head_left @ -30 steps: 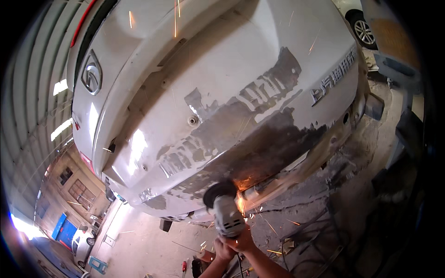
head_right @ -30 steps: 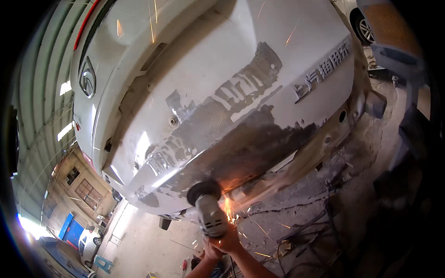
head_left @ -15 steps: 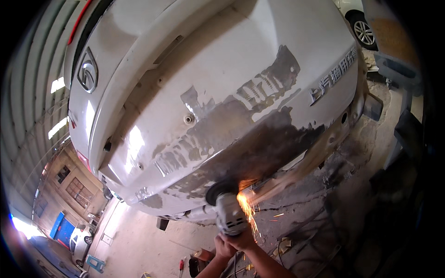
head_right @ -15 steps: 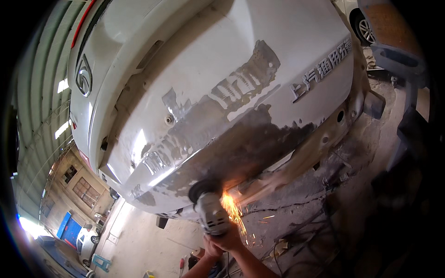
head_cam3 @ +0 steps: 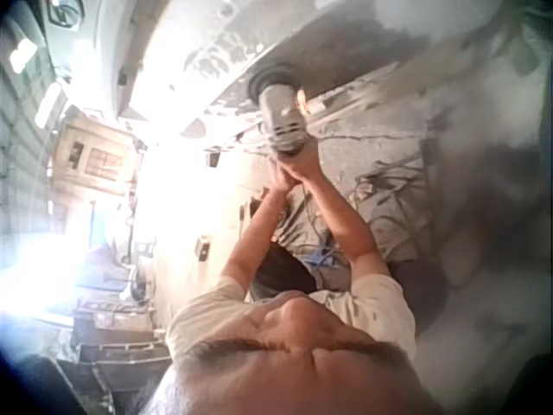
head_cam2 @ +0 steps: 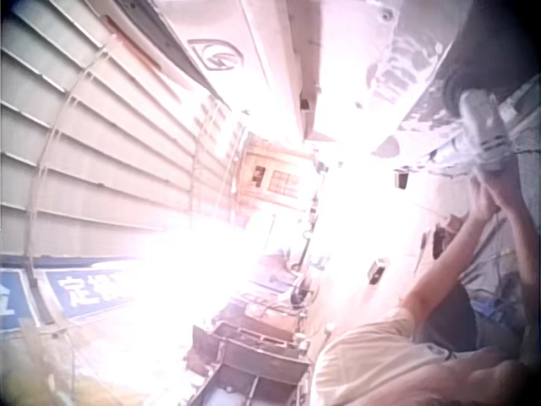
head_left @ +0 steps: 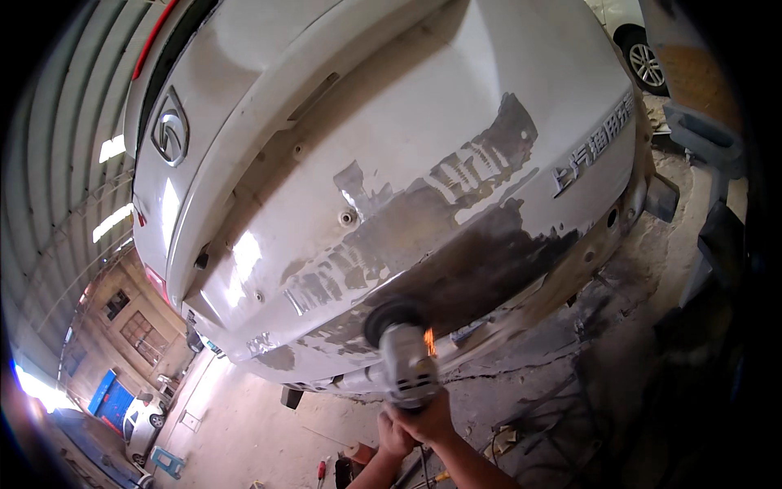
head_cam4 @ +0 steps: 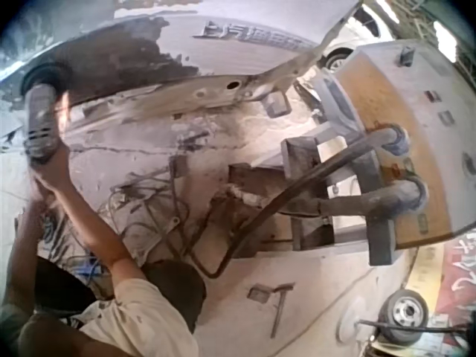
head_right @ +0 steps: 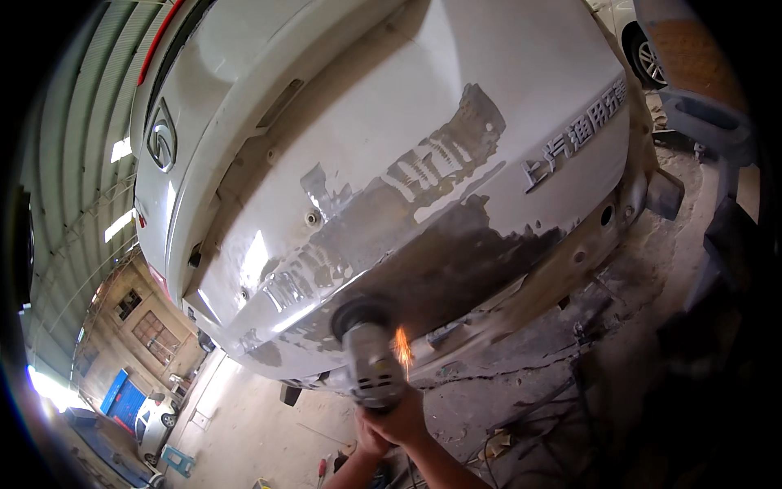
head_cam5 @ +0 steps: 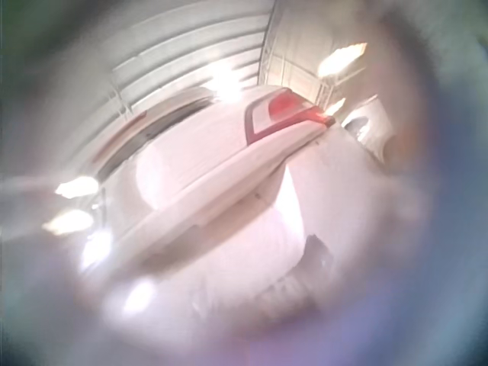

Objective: The person uses a metal file to smooth a damaged area on the rear bumper of a white car. They then switch to an angle grinder to grind the surface, creating sparks, and finally wipe the area with a cloth.

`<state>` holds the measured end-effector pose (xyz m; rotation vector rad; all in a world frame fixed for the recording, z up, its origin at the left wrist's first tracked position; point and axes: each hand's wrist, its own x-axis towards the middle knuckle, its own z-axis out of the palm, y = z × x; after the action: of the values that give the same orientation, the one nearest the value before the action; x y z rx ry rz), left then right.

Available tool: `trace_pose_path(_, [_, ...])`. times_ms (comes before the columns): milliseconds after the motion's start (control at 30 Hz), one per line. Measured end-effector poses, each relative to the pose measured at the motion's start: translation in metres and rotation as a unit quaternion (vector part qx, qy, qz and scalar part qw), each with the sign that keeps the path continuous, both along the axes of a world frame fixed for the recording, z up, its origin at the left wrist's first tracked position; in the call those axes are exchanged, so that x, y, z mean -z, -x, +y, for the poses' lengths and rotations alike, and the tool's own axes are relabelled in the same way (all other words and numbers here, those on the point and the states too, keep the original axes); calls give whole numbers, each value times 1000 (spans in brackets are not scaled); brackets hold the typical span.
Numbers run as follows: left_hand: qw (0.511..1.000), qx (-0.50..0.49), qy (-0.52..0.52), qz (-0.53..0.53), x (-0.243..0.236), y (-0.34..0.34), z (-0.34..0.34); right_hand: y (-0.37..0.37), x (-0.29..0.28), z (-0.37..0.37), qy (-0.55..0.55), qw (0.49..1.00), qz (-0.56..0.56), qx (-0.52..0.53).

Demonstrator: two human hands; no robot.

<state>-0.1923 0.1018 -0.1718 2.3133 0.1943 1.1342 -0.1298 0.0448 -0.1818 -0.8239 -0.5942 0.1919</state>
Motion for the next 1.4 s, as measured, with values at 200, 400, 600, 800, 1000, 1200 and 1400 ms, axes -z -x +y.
trace_pose_path(200, [996,58,60,4,14,6,8,2,-6,-4,77,996,-51,-8])
trace_pose_path(400, [990,85,76,82,10,-1,17,-6,-7,-6,0,1000,11,-27])
trace_pose_path(600, [992,68,92,53,16,4,12,-5,-10,-8,-24,999,2,-36])
trace_pose_path(800, [973,86,210,44,15,-1,2,-5,-19,-21,77,996,-47,-22])
trace_pose_path(1000, [995,47,74,57,18,-4,6,-11,-9,-22,-44,998,39,3])
trace_pose_path(1200, [996,31,-84,-25,2,-14,-23,-9,6,-21,69,996,-58,23])
trace_pose_path(1400, [982,83,42,161,-4,-25,-2,-31,-12,-37,-129,987,94,23])
